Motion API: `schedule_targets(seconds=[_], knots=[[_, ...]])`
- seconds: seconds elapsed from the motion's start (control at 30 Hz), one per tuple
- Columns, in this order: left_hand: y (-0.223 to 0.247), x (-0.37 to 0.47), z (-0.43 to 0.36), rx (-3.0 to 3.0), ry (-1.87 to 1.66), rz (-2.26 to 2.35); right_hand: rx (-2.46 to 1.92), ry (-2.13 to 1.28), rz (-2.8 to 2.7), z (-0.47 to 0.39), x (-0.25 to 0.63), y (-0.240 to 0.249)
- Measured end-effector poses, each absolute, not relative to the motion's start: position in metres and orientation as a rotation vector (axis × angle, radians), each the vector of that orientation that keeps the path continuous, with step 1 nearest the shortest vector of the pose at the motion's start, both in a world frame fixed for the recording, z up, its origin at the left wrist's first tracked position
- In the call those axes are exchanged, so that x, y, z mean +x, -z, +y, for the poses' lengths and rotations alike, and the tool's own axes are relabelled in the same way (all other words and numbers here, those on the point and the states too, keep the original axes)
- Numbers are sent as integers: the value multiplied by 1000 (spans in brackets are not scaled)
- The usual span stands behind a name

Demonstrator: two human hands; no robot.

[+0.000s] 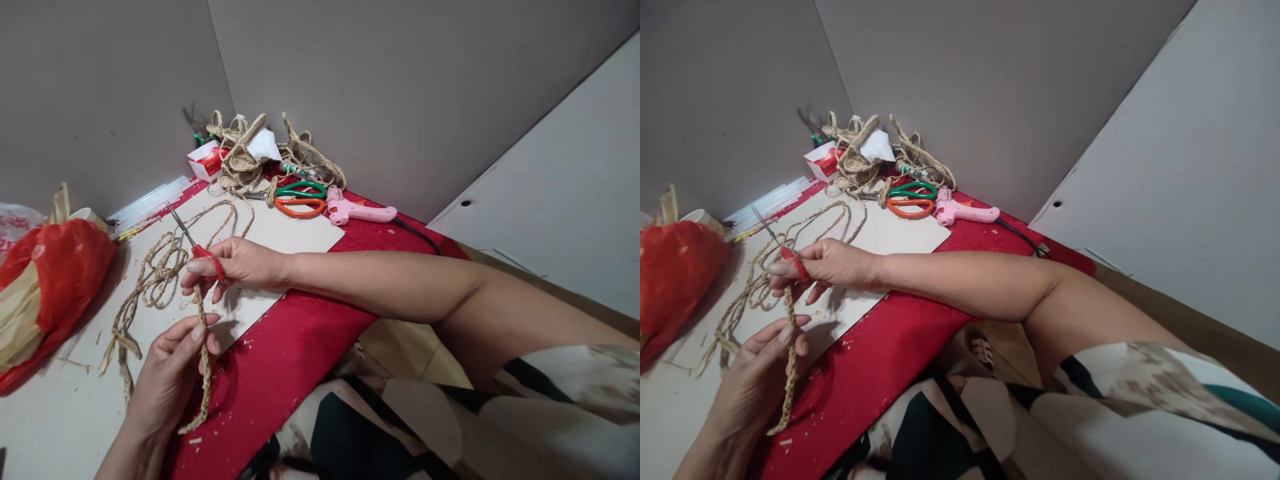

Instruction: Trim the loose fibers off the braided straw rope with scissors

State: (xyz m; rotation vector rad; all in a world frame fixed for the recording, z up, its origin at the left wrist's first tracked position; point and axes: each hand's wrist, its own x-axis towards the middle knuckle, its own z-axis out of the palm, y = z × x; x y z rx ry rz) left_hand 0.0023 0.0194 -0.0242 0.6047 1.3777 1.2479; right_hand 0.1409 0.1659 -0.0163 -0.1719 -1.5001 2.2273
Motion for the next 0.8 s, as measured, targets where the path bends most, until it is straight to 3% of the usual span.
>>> schedule_targets(seconds=[0.17, 0.27, 0.57, 0.8], knots=[[22, -4, 18, 587, -1256, 1416, -237, -2225, -1470, 166, 140, 13], [22, -7, 18, 575, -1343, 1434, -388, -2054, -1570, 169, 138, 15], [21, -15, 27, 493, -1603, 1464, -332, -619, -2603, 170, 147, 23], [21, -18, 26, 494, -1612, 1439, -311, -244, -2765, 165, 151, 18]])
